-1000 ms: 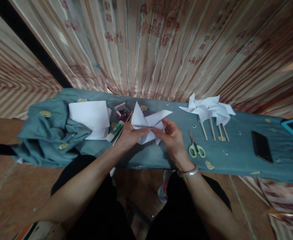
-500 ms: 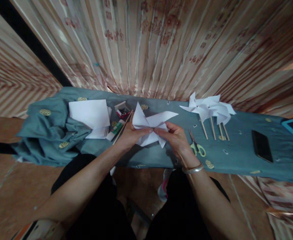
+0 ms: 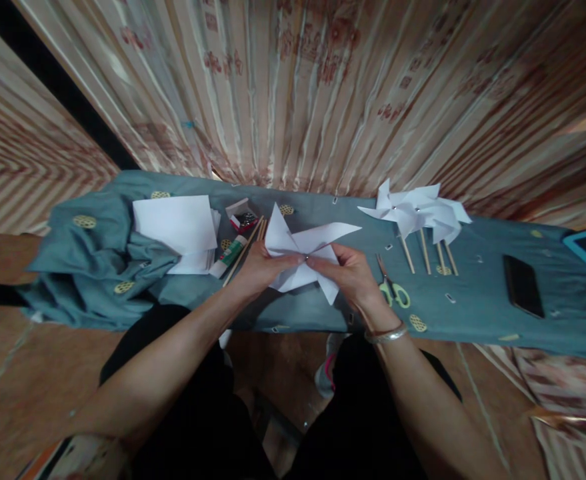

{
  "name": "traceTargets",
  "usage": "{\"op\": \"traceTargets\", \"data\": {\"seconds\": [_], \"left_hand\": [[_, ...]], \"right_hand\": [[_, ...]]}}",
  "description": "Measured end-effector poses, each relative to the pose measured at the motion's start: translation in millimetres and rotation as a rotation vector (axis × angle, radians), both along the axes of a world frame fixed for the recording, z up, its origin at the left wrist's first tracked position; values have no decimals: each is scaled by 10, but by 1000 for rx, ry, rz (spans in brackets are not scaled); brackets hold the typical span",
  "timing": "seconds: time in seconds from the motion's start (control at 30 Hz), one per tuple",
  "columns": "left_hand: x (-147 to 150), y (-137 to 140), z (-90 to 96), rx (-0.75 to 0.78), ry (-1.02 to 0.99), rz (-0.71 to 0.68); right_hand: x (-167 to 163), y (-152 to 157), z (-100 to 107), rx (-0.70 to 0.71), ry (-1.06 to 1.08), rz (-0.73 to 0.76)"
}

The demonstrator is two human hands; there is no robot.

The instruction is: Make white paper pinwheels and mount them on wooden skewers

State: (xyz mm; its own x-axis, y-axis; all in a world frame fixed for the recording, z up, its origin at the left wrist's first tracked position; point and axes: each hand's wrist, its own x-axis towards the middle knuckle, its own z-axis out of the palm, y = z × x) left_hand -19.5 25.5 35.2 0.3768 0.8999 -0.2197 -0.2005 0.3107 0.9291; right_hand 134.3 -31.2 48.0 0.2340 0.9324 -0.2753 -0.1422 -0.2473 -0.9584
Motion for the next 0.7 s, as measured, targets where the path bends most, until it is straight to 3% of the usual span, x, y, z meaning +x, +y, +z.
{"op": "traceTargets", "data": {"seconds": [0.7], "left_hand": [[-29, 34, -78, 97, 96, 39]], "right_hand": [[-43, 22, -74, 83, -141, -30]]}}
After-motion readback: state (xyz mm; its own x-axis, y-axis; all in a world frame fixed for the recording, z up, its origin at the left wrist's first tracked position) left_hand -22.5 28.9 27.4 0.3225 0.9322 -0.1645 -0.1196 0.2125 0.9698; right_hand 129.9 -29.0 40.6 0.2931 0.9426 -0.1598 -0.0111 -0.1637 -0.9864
